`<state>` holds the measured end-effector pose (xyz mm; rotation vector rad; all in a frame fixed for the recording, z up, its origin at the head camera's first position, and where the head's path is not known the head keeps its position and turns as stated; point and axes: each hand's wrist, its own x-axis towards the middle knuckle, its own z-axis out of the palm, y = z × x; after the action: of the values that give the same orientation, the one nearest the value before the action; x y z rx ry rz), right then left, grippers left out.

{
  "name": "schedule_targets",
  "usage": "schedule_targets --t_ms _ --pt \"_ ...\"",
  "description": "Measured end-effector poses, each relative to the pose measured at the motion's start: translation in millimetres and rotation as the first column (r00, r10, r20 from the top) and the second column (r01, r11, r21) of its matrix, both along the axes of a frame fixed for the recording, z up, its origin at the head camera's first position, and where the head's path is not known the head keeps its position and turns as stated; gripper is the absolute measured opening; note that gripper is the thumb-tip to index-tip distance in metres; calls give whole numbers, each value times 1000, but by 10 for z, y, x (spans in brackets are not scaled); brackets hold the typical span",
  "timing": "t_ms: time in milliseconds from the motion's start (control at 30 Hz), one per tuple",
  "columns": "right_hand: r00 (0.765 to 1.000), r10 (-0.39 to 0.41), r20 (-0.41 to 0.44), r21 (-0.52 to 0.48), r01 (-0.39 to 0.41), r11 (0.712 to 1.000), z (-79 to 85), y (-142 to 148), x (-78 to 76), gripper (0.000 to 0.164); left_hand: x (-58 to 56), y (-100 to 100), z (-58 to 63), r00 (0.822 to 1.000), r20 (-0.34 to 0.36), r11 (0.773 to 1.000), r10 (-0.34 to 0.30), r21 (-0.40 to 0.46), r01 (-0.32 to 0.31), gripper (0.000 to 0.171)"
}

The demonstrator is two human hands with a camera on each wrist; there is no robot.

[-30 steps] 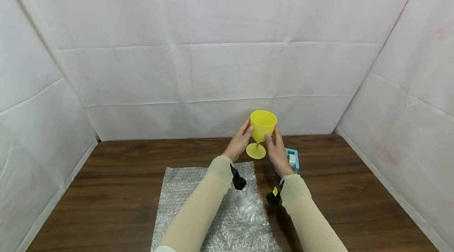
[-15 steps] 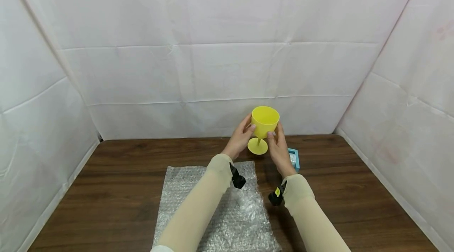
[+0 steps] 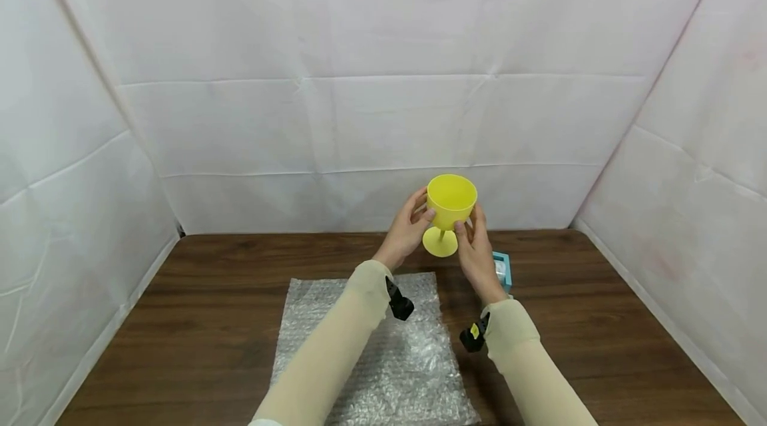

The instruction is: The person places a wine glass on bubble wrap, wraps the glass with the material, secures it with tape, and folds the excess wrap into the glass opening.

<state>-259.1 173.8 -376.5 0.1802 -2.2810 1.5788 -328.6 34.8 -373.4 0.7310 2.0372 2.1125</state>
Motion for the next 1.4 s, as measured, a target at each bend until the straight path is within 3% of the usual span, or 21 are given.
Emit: schedule_targets --t_ms 233,433,567,967,1067,1200,1400 --pt "998 11 -65 -4 -11 1000 57 -26 61 60 193 -114 204 999 -40 1000 -16 19 17 50" --pt "991 46 -124 -23 -49 999 147 -51 147 60 180 -122 163 997 -79 1000 2 9 -1 51" --pt "987 53 -154 -25 -58 998 198 -85 226 60 247 -152 193 996 -92 1000 17 18 -16 51" --pt "974 88 -211 10 -87 996 310 -177 455 58 543 -322 361 989 -146 1000 11 23 -8 50" --pt "974 79 -214 32 -74 997 335 -209 517 58 696 -400 471 991 -136 1000 6 18 -4 49" --pt "967 97 -237 49 -88 995 324 -227 562 58 841 -490 543 987 -161 1000 5 3 -5 48" --pt "969 104 -224 69 -91 993 179 -200 552 57 946 -583 524 986 -165 1000 20 -4 -21 44"
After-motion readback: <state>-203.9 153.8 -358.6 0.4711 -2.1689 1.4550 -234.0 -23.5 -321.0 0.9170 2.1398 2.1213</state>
